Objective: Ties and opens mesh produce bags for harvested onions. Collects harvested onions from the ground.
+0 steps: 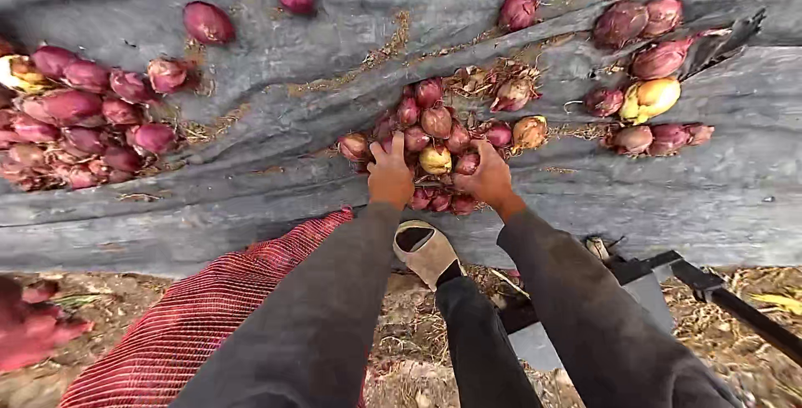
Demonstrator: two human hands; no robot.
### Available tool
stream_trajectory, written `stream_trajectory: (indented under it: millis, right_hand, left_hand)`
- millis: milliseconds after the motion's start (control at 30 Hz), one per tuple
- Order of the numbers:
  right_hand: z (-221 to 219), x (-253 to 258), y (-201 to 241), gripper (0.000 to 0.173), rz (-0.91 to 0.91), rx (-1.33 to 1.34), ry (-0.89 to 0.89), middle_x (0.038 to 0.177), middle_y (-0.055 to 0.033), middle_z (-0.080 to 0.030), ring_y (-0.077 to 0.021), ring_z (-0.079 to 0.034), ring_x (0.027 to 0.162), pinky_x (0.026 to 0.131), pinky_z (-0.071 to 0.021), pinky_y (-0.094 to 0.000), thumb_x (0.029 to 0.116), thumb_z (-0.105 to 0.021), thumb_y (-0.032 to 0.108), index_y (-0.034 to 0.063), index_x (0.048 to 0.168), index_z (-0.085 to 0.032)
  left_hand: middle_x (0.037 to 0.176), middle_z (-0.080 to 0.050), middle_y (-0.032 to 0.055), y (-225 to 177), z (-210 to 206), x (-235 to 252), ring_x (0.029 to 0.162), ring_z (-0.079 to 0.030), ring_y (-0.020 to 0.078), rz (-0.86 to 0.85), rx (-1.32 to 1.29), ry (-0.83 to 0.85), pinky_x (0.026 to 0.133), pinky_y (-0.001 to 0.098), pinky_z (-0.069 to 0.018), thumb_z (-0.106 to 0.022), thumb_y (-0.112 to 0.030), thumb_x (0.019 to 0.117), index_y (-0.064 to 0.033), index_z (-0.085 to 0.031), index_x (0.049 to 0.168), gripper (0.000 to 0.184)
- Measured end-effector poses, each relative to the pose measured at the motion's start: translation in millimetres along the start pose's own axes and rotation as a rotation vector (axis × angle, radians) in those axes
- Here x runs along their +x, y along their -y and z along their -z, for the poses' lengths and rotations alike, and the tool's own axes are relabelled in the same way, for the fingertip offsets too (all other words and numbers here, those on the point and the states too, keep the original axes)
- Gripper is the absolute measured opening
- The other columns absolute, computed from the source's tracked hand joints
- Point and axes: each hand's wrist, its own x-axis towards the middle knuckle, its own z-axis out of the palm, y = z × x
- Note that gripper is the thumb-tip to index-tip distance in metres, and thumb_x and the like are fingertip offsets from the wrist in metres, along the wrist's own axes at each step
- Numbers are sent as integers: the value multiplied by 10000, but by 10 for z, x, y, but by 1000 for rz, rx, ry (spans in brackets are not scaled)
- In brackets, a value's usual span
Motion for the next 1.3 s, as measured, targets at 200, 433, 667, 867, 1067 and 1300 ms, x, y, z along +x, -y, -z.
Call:
stream_trajectory:
  millis: [200, 433, 667, 867, 1067, 1300]
  right_hand:
    - [106, -544, -126, 65, -266, 864, -137, 671, -47, -603, -130, -523, 501, 449, -447, -307, 900, -657, 127, 62, 898, -652]
    - [1061, -537, -543, 509, -401, 354, -330, 1153, -132, -703, -299, -688, 916, 765, -576, -536, 845, -745, 88, 87, 1341, -628]
    - [2575, 614, -306, 864, -315, -284, -484, 1458, -296, -475, -493, -632, 1093, 814, -533, -665, 836, -770, 516, 199, 1558, -414]
    - [2359, 1007, 55, 824, -202, -592, -303, 1571, -422, -191, -641, -589, 1062, 761, -519, -739, 868, -725, 522, 106, 1501, -403]
    - [2220, 204, -321, 674, 50, -188, -284, 1319, -325, -570, -515, -606, 1148, 895, -470, -719, 917, -691, 440, 62, 1429, -469]
    - [374, -995, -362, 476, -244, 765, 224, 1062, -104, -699, -239, -707, 832, 732, -618, -458, 1035, -539, 482, 146, 1371, -552]
  left_hand:
    - [1655, -173, 269, 193, -24, -16, 1189, -555, 577, -30, 31, -42, 775, 648, -587, -875, -130, 670, -292, -551, 1444, 854]
    - [1630, -315, 219, 150, -397, -879, 1366, -445, 545, -217, 39, 0, 811, 631, -588, -827, -159, 716, -278, -702, 1271, 582]
    - [1537, -316, 442, 346, -1420, -975, 1289, -472, 658, -222, -19, -424, 940, 680, -525, -897, -359, 716, -205, -728, 1293, 621]
    - [1622, -271, 313, 415, -1180, -903, 1306, -548, 505, -48, 28, -253, 795, 585, -612, -953, -392, 668, -299, -736, 1227, 607]
    - [1562, -346, 288, 845, -890, -1103, 1375, -452, 477, 95, -394, -272, 1008, 619, -506, -886, -460, 695, -142, -733, 1159, 583]
    - [1368, -569, 212, 749, -812, -1195, 1231, -581, 390, 228, -633, -176, 983, 602, -510, -780, -229, 877, -122, -692, 1232, 381]
